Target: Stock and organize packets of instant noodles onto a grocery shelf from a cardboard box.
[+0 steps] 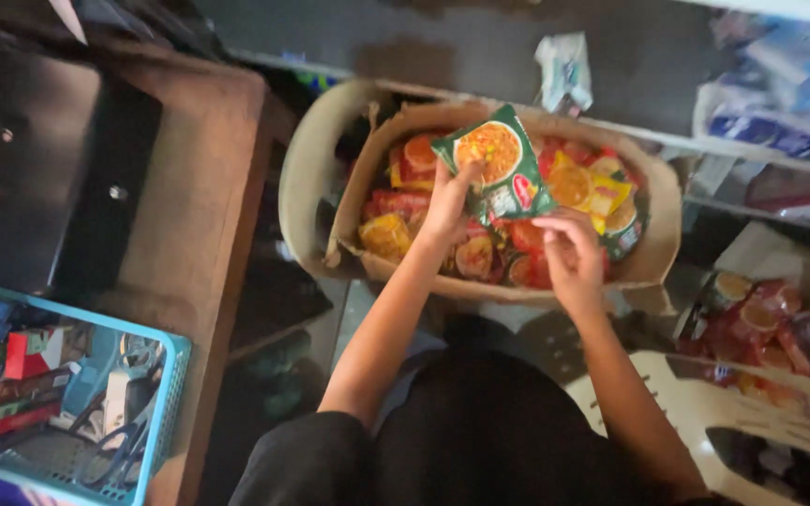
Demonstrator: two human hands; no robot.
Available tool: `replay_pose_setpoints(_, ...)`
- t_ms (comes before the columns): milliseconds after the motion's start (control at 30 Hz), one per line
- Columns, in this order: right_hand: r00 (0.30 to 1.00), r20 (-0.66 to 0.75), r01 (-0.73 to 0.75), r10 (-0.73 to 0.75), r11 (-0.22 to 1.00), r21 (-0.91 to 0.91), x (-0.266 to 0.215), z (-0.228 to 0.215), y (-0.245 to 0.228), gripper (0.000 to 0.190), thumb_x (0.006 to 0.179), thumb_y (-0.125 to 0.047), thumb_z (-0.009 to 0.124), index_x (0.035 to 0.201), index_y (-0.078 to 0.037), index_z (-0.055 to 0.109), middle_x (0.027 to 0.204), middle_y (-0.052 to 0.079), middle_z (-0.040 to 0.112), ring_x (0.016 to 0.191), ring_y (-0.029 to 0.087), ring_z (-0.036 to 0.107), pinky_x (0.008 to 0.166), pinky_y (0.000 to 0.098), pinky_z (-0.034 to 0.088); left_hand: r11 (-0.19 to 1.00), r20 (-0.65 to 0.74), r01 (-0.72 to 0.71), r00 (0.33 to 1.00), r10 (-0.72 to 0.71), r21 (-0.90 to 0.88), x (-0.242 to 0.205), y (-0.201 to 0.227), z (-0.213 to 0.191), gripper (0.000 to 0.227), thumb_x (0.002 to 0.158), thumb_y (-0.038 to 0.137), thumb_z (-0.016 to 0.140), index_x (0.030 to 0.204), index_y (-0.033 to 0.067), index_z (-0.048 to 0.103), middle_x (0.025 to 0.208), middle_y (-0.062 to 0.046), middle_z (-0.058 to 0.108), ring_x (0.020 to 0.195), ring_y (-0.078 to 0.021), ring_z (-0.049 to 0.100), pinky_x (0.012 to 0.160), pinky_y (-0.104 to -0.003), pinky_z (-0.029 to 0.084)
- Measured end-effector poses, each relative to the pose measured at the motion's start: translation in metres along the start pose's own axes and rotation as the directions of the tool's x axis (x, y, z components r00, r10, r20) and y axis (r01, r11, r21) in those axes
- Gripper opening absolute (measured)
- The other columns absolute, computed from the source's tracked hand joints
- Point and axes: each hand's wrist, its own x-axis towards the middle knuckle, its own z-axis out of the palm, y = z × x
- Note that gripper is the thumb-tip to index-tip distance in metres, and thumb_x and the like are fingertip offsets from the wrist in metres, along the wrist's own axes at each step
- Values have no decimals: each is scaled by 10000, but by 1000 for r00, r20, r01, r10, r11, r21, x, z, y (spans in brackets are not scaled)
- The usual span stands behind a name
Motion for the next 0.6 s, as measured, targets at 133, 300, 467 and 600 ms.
replay_pose_setpoints(133,972,-130,-150,197,940,305,33,-30,-20,168,1100,-66,607,1264,-36,630,1304,77,603,1159,154,578,1005,281,483,940,250,-290,938,242,178,-38,52,77,801,902,-40,736,1553,76,285,1355,-133,594,1223,-238,622,1030,-420,558)
replay_pose_setpoints(300,996,-89,76,-30,816,573,88,-64,-100,555,1116,-69,543,1608,-66,287,1474,114,535,1294,159,552,1116,280,479,792,653,-538,715,248,288,-63,111,152,833,986,-8,699,1642,89,195,1476,-81,512,1351,-164,535,1155,-344,476)
replay_pose_setpoints(467,977,-164,187,-135,911,366,119,-79,-123,544,1065,-53,618,1551,-37,374,1393,97,554,1241,136,553,1047,263,477,701,718,-639,644,263,316,-72,139,190,755,1038,42,659,1647,75,215,1485,-94,516,1359,-150,523,1160,-338,466)
replay_pose_setpoints(600,988,-136,113,-72,939,325,159,-105,-147,448,1029,-81,639,1458,-38,514,1357,45,617,1140,96,581,919,239,482,592,684,-707,651,330,387,-14,127,187,564,1088,124,698,1535,4,375,1427,-183,599,1352,-189,584,1181,-361,484)
